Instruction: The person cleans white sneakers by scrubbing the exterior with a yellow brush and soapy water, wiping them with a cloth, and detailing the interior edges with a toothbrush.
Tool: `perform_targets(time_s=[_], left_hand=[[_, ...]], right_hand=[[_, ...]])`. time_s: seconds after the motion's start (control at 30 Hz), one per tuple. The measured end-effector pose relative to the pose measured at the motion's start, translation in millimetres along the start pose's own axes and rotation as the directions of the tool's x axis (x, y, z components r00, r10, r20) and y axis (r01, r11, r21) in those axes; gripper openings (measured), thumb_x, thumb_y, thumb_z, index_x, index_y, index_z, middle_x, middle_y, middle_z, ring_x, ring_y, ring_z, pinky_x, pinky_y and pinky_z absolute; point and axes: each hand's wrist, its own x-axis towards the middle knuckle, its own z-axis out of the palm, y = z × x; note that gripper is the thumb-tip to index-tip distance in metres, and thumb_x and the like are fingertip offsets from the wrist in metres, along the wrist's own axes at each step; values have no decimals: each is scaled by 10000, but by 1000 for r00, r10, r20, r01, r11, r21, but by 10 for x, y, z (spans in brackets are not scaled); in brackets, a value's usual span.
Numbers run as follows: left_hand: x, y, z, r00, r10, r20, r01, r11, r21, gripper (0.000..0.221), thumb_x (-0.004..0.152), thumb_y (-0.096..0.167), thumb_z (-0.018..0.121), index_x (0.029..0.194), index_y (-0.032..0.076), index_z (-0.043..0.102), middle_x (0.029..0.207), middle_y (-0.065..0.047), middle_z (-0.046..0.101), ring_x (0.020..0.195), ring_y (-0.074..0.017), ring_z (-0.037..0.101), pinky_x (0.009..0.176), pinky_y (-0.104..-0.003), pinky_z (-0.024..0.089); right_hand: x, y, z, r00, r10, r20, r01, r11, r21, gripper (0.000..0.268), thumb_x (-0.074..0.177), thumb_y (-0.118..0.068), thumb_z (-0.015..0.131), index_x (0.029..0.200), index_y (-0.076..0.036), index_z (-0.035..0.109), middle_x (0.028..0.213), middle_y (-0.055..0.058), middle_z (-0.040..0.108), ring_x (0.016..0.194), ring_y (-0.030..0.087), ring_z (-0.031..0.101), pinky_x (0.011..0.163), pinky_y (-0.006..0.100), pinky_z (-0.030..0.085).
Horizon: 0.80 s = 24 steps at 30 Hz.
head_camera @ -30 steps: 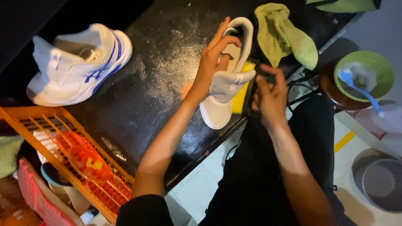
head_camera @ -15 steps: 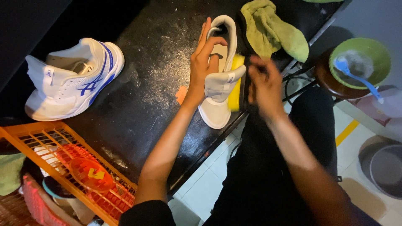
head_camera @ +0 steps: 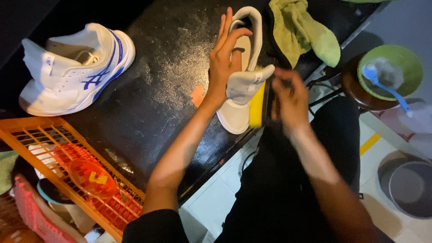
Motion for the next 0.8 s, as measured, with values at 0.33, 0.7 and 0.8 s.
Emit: perform_targets(time_s=[0.33, 0.7, 0.8], left_hand=[[31, -49, -51, 998, 45, 35, -44, 998, -41, 555, 698, -76, 395, 1173, 170, 539, 1505, -108, 237, 1459, -323, 170, 1158, -364, 266], [-17, 9, -21, 998, 19, -55, -16, 999, 51, 641, 666, -169, 372, 1190, 159, 543, 1494, -89, 270, 1453, -281, 187, 1133, -332, 322], [10, 71, -72, 1000, 21, -13, -21, 1000, -8, 702, 639, -179, 373, 1229, 174, 514, 1512, -100, 241, 1466, -289, 172, 1160, -340, 295]], right_hand=[[359, -66, 91, 999, -44, -9, 45, 996, 77, 194, 925, -210, 511, 1111, -165, 478, 464, -9, 352, 308, 78, 324, 243, 208, 241], [-193, 30, 6, 991, 137, 5, -137, 991, -11, 254, 911, -191, 501, 1156, -138, 464, 475, -12, 351, 339, 85, 339, 247, 228, 303], [263, -199, 107, 997, 74, 30, -76, 993, 94, 192, 916, -225, 517, 1101, -190, 484, 505, -30, 307, 355, 66, 300, 276, 201, 211]])
